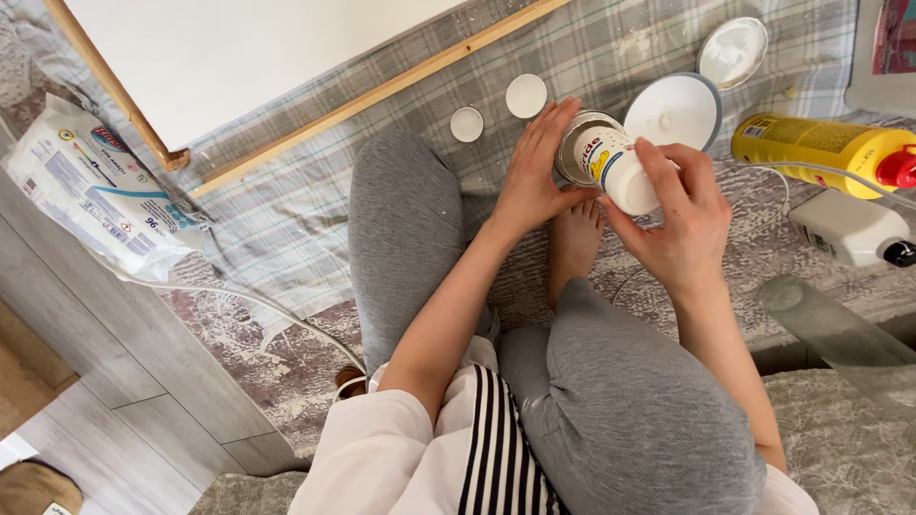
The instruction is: Opening and preparing containers of art supplies including plaster, glue, and paint on a floor.
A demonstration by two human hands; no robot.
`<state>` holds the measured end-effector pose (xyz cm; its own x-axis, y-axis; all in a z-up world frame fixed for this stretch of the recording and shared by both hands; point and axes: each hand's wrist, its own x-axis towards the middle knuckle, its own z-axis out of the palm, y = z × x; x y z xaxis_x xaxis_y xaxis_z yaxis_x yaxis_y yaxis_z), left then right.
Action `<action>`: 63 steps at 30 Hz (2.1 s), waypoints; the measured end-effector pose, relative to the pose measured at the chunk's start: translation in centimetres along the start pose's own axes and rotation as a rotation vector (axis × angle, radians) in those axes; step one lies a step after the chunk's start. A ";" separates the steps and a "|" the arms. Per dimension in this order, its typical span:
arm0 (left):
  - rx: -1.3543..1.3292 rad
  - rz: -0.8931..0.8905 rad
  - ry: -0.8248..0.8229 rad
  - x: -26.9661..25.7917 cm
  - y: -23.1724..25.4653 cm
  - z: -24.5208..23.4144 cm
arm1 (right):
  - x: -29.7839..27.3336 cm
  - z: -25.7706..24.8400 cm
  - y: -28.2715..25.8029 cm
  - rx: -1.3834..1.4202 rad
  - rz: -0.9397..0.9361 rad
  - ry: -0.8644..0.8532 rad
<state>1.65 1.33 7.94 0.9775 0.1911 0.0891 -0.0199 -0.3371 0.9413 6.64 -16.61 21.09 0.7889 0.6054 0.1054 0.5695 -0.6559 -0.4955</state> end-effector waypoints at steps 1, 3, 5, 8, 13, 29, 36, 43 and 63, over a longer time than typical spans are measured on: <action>0.000 0.001 0.001 0.0 0.0 0.0 | 0.0 0.0 0.0 -0.001 -0.001 0.001; 0.019 -0.034 -0.022 -0.2 -0.1 0.0 | 0.1 0.0 -0.2 -0.011 -0.004 -0.008; 0.024 -0.029 -0.021 -0.2 -0.3 0.1 | 0.2 -0.1 -0.3 -0.008 -0.003 -0.011; 0.037 -0.029 -0.023 -0.3 -0.3 0.2 | 0.3 -0.2 -0.3 -0.011 -0.001 -0.017; 0.035 -0.044 -0.034 -0.3 -0.2 0.4 | 0.6 -0.3 -0.2 -0.020 -0.011 -0.004; 0.061 -0.035 -0.048 -0.4 -0.4 0.3 | 1.4 -1.1 -1.3 -0.021 0.002 -0.036; 0.039 -0.039 -0.033 -0.4 -0.2 0.3 | 1.1 -1.1 -1.4 -0.013 0.004 -0.037; 0.022 -0.059 -0.041 -0.3 -0.3 0.3 | 1.0 -1.2 -1.2 -0.020 -0.003 -0.057; 0.023 -0.040 -0.038 -0.2 -0.2 0.4 | 1.5 -2.0 -1.3 -0.014 -0.007 -0.072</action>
<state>1.56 0.96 7.54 0.9846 0.1702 0.0392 0.0235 -0.3513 0.9360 7.51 -15.74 23.65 0.7664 0.6407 0.0465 0.5786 -0.6571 -0.4832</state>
